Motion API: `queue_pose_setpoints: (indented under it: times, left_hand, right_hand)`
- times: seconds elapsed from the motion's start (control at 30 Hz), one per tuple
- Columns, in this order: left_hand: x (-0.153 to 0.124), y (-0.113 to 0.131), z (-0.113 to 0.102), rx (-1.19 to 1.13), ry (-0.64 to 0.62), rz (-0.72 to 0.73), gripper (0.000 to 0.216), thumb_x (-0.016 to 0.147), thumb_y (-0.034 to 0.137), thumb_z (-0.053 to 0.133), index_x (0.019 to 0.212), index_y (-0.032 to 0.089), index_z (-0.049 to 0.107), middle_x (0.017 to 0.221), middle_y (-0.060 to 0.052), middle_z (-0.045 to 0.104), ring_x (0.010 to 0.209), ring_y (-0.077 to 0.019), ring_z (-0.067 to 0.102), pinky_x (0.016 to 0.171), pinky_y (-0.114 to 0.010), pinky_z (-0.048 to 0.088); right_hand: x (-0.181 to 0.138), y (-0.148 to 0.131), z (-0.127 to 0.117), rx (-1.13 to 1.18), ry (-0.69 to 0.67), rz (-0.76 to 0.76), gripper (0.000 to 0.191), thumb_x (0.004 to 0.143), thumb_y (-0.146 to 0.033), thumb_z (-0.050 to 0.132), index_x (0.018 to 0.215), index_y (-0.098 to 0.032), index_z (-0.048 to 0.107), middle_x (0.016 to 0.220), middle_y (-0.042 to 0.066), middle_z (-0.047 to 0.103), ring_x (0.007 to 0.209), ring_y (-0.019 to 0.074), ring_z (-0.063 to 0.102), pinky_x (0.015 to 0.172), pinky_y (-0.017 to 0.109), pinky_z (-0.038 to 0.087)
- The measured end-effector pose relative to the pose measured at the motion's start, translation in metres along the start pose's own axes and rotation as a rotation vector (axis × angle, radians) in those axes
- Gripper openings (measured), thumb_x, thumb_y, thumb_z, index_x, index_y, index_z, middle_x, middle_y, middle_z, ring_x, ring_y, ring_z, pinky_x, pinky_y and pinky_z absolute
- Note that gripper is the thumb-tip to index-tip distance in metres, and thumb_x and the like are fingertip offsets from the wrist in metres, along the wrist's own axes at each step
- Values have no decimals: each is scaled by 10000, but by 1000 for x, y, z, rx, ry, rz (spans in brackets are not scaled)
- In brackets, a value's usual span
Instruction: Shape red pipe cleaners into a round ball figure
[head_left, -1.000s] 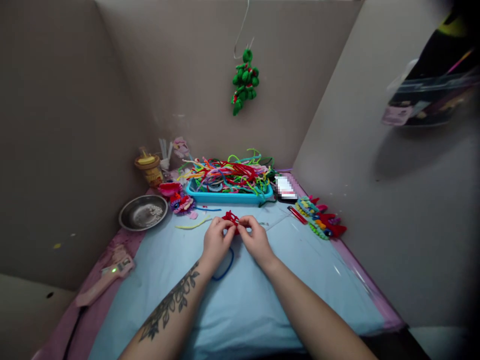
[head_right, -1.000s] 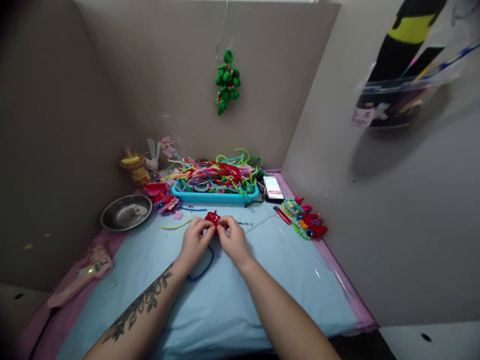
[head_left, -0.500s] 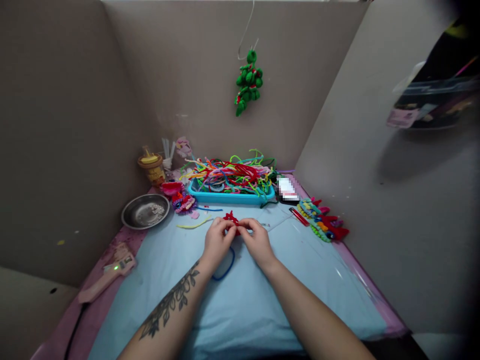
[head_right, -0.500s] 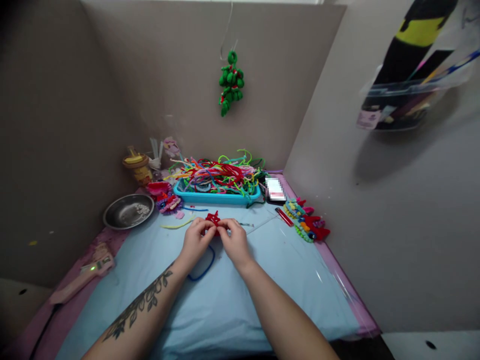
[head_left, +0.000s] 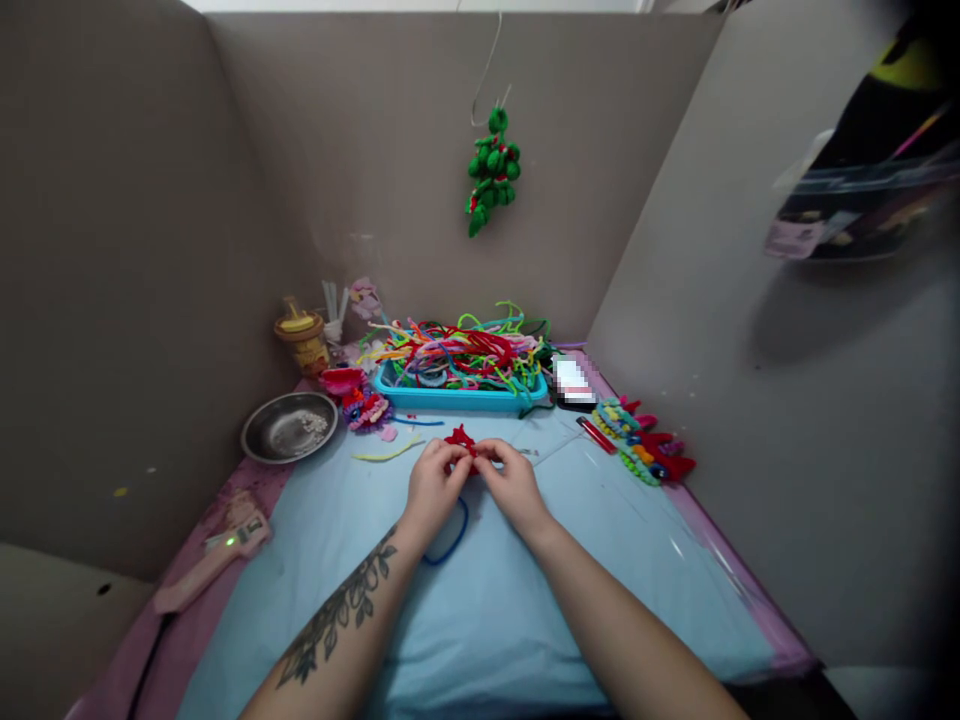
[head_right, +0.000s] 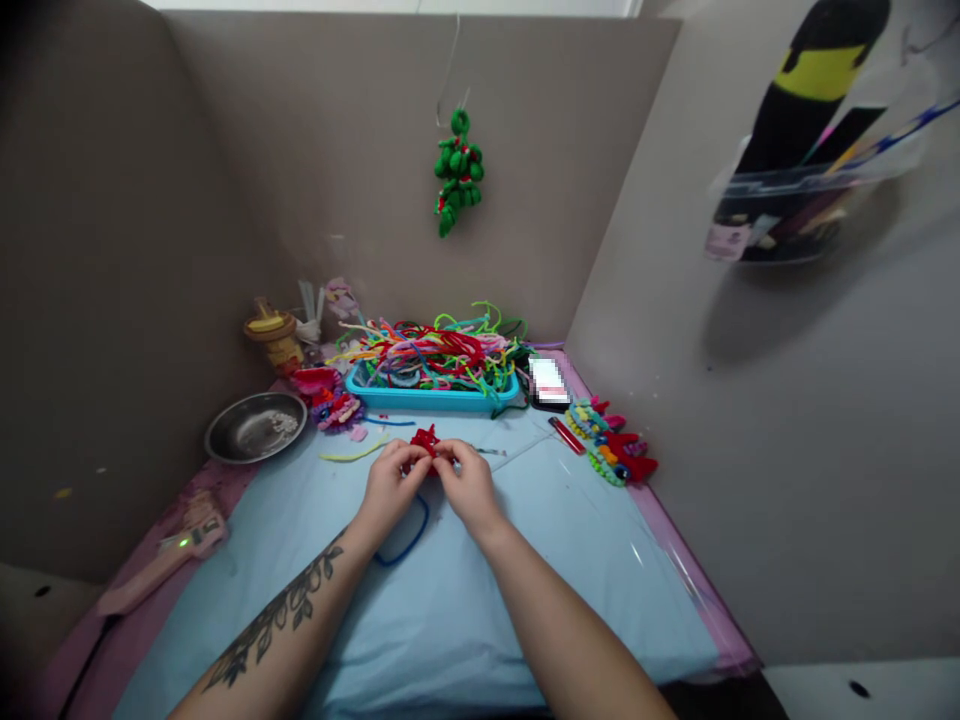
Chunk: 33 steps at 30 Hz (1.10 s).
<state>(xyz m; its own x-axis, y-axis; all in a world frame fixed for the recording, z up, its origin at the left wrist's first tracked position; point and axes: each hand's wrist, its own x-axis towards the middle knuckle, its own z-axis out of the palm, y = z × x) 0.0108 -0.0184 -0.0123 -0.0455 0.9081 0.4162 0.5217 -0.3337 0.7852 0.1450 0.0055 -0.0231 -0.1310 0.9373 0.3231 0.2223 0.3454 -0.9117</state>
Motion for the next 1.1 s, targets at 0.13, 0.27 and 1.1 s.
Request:
queue_pose_setpoints:
  times: [0.13,0.27,1.1]
  left_hand:
    - [0,2,-2,-25,12,9,133,819,240,531,770,191,644,749,-20,560,696,-142,520,656,-264,418]
    - [9,-3,-12,-109,203,-94,135,794,281,560,740,185,639,748,-17,586,732,-150,533,678,-262,412]
    - [31,-35,-46,-996,773,-689,275,596,305,705,779,143,578,554,59,491,440,-48,394,403,-169,249]
  right_hand:
    - [1,-2,-2,-48,-1,-62,166,774,-183,512,893,-195,628,895,51,642,867,191,584,801,334,458]
    - [10,3,-19,32,263,-16,242,795,-228,503,1026,-195,568,1025,77,600,933,188,562,832,346,449]
    - [56,-12,24,-606,-516,-342,197,761,-75,570,854,-206,684,918,51,634,928,196,529,839,339,385]
